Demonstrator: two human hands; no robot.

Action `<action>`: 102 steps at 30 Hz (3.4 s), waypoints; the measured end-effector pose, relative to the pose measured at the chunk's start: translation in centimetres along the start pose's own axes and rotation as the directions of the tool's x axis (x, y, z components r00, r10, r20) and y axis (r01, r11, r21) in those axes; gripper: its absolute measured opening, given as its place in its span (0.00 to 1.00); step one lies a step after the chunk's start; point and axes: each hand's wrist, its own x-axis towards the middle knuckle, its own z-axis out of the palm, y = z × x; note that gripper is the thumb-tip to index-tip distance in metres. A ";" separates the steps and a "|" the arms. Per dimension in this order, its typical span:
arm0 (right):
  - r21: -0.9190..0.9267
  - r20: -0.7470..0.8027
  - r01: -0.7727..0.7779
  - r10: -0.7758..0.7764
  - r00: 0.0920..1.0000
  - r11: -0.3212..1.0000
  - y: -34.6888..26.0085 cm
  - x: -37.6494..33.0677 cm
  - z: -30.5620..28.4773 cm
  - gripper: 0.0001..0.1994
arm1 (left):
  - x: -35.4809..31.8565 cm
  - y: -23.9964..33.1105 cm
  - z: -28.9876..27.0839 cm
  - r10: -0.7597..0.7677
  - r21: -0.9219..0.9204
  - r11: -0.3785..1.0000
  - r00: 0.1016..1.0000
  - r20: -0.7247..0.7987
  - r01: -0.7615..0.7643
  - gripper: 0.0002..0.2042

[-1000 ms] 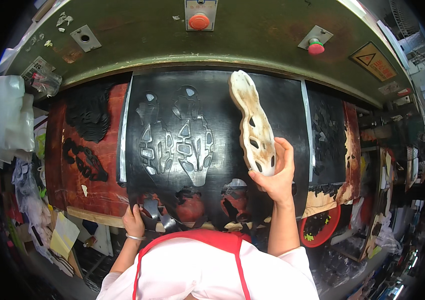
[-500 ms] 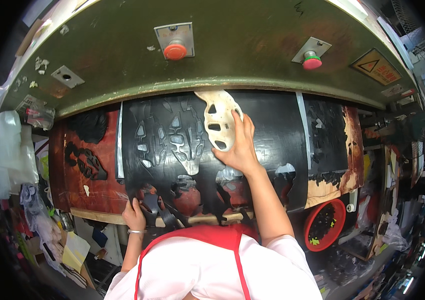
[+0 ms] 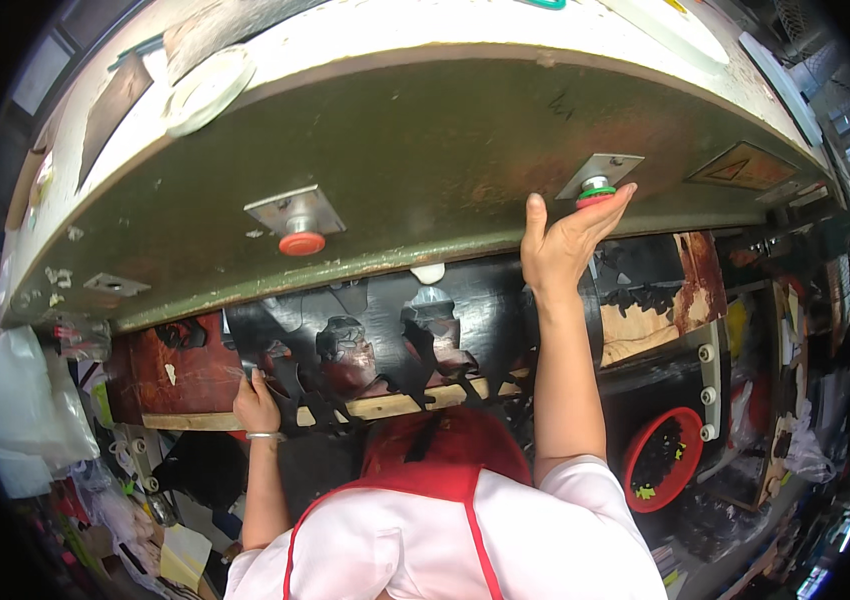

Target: The person repeatedly places black rubber pieces on a flat surface, presses them with a white tool, and removes excess material by hand. The trimmed pieces are set aside on the table.

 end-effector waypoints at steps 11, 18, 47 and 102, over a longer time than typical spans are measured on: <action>-0.328 0.235 -0.513 0.594 0.769 0.793 9.4 -8.8 -9.5 0.27 | -0.2 0.2 -1.1 -0.002 -0.196 0.980 0.997 -0.075 -0.013 0.17; -0.181 0.319 -0.413 0.451 0.834 0.892 13.3 -15.8 -12.6 0.15 | -2.8 -1.4 -0.8 -0.044 -0.205 0.978 0.999 -0.021 0.039 0.15; 0.414 0.907 -0.442 -0.401 0.127 0.796 -6.2 -17.8 -25.4 0.12 | -9.6 3.0 -4.7 0.447 -0.216 0.874 0.895 0.002 -0.436 0.07; 0.020 0.392 -0.094 0.078 0.917 0.995 -1.4 -19.1 -12.3 0.41 | -6.5 4.8 -4.0 0.426 0.099 0.895 0.899 0.101 -0.436 0.20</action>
